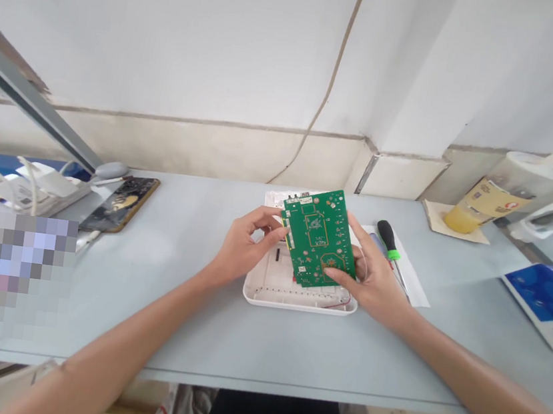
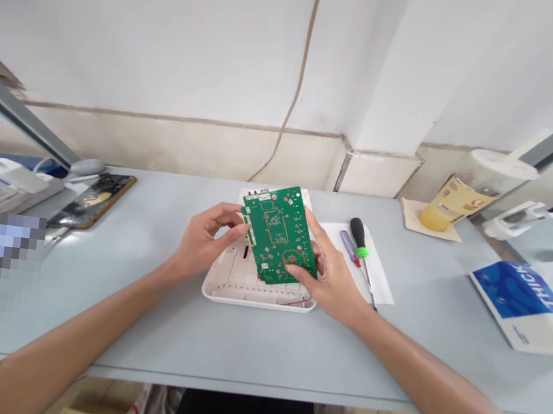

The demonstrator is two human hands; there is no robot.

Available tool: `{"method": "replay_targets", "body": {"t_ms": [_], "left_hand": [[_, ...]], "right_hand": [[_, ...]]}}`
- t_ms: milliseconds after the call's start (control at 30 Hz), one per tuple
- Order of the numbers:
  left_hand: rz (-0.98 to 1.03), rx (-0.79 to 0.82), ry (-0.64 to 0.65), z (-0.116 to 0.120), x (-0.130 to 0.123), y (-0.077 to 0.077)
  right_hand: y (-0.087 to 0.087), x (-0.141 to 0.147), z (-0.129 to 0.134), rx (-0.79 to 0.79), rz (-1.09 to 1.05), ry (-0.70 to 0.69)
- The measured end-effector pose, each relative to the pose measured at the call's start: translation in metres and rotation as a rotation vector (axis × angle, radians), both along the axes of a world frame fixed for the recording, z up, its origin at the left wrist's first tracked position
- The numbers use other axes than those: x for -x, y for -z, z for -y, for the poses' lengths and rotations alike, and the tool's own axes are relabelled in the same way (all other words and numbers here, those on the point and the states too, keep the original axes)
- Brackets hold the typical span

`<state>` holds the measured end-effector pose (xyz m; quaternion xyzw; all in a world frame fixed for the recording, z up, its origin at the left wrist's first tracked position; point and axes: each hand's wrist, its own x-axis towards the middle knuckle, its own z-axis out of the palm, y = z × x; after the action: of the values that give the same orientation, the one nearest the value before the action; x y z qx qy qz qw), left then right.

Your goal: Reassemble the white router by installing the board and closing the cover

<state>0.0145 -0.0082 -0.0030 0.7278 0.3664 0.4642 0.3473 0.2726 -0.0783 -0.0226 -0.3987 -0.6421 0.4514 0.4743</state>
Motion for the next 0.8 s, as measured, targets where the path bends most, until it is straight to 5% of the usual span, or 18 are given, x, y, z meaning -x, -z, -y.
{"method": "replay_targets", "body": {"t_ms": [300, 500, 667, 800], "left_hand": [[-0.195, -0.025, -0.012, -0.007, 0.008, 0.001], [-0.376, -0.217, 0.023, -0.013, 0.014, 0.005], [-0.388, -0.139, 0.048, -0.015, 0.019, 0.005], [-0.385, -0.066, 0.071, -0.017, 0.02, 0.004]], "right_hand": [[0.007, 0.007, 0.009, -0.237, 0.033, 0.246], [0.014, 0.007, 0.011, -0.608, 0.267, 0.396], [0.002, 0.003, 0.013, -0.969, 0.526, 0.24], [-0.004, 0.001, 0.018, -1.091, 0.66, 0.09]]}}
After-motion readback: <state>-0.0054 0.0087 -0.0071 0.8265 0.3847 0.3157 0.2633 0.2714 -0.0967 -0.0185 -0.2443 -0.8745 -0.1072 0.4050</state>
